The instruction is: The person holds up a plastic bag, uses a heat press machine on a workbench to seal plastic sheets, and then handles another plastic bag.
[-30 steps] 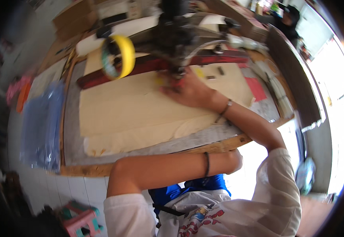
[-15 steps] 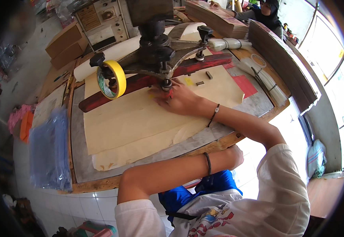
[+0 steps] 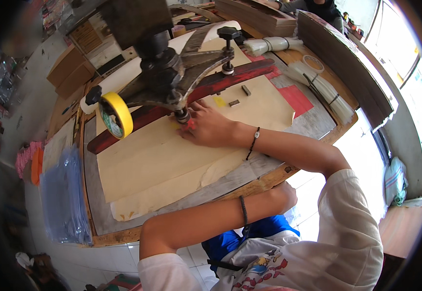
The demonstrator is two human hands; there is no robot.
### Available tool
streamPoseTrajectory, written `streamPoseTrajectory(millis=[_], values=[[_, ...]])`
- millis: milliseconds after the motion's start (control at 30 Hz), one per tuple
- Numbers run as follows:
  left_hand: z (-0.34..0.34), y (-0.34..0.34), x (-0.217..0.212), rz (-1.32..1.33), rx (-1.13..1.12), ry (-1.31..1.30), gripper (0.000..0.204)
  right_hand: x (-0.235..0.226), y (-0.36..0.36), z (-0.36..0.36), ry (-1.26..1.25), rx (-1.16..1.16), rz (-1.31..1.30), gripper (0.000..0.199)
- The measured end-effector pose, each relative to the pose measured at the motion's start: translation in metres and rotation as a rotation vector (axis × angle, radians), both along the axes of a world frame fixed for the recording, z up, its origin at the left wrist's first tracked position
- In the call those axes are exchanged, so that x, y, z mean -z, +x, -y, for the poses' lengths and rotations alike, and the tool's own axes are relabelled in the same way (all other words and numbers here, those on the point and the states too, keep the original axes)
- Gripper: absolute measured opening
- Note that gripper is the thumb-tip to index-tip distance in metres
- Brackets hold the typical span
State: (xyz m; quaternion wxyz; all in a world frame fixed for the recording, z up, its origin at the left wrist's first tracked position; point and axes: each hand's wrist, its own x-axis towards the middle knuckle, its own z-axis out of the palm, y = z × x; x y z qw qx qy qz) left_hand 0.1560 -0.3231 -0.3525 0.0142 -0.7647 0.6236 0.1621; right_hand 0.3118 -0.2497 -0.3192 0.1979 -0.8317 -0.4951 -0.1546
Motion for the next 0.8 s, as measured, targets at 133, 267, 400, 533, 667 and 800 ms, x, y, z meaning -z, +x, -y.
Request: streamPoseTrajectory(millis=[133, 267, 400, 533, 667, 800], values=[[-0.003, -0.005, 0.001, 0.041, -0.039, -0.130, 0.011, -0.001, 0.004, 0.008, -0.038, -0.027, 0.065, 0.037], [-0.006, -0.006, 0.006, 0.074, -0.033, -0.108, 0.013, 0.011, 0.006, 0.001, 0.139, -0.085, 0.116, 0.038], [-0.004, -0.011, 0.006, 0.166, -0.006, -0.019, 0.017, 0.008, 0.001, 0.002, -0.026, -0.001, 0.121, 0.040], [-0.001, -0.012, 0.002, 0.047, -0.046, -0.013, 0.016, 0.009, 0.001, 0.003, 0.006, -0.017, 0.097, 0.038], [-0.001, -0.011, -0.001, 0.040, -0.072, 0.010, 0.015, 0.002, -0.002, 0.002, 0.003, -0.028, 0.004, 0.041], [-0.004, -0.012, 0.006, 0.130, -0.073, -0.054, 0.015, 0.004, -0.003, 0.002, -0.069, -0.019, -0.001, 0.047]])
